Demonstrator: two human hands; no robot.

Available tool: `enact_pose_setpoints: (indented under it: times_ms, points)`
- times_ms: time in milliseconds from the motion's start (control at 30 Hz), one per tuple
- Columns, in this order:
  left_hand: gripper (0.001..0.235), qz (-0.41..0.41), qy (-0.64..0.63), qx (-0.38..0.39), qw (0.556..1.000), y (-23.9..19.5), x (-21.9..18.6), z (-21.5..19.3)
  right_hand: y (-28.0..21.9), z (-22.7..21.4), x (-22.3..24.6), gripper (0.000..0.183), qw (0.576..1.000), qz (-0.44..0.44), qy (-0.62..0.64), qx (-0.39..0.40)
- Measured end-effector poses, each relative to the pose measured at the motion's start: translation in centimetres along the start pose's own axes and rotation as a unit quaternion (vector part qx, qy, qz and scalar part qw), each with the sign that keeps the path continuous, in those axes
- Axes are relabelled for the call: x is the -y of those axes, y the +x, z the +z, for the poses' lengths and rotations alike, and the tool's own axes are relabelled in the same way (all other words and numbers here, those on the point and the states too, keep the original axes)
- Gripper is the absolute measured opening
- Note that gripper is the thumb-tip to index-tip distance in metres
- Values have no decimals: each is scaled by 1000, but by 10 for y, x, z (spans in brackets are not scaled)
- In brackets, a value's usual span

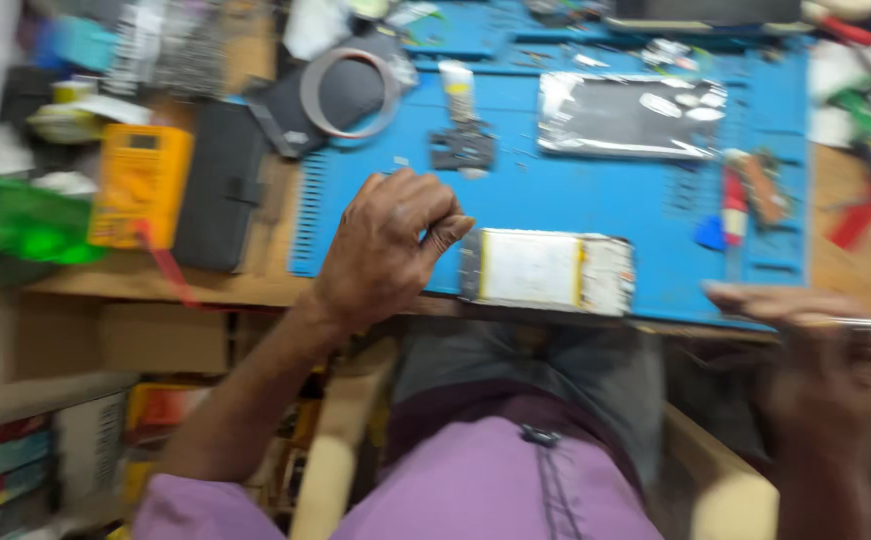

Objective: The person disassembles a smartphone on a cluttered workbench, using a screwdriver and tweezers to remove internal components including the motherboard and battery. They then apply adhesive from a tube to the phone's frame and continue handling small parts.

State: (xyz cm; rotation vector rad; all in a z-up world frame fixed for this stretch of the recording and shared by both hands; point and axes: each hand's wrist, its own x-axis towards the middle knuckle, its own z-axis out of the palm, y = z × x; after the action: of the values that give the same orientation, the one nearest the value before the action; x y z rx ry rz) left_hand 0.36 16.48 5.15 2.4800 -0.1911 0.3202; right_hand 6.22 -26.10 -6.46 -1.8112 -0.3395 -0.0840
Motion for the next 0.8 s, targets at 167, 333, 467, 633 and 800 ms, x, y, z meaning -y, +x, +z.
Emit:
enact_pose_setpoints:
  times_ms: [167,333,467,633,800]
  points:
    - [16,-69,82,-101,989,-46,17,-42,61,-20,-129,33,979,170,-62,95]
    - [13,-73,89,-150,982,-65,20,-38,94,-51,-198,41,945,-14,-171,278]
    - [18,-63,142,-146,977,-53,39,-36,105,-20,-186,44,931,83,-268,232]
    - [24,-24,174,-90,980,-18,65,-25,112,2,-123,50,928,77,-333,147]
    - [14,-6,253,-48,966,-2,72,-21,107,12,-94,49,938,58,-326,106]
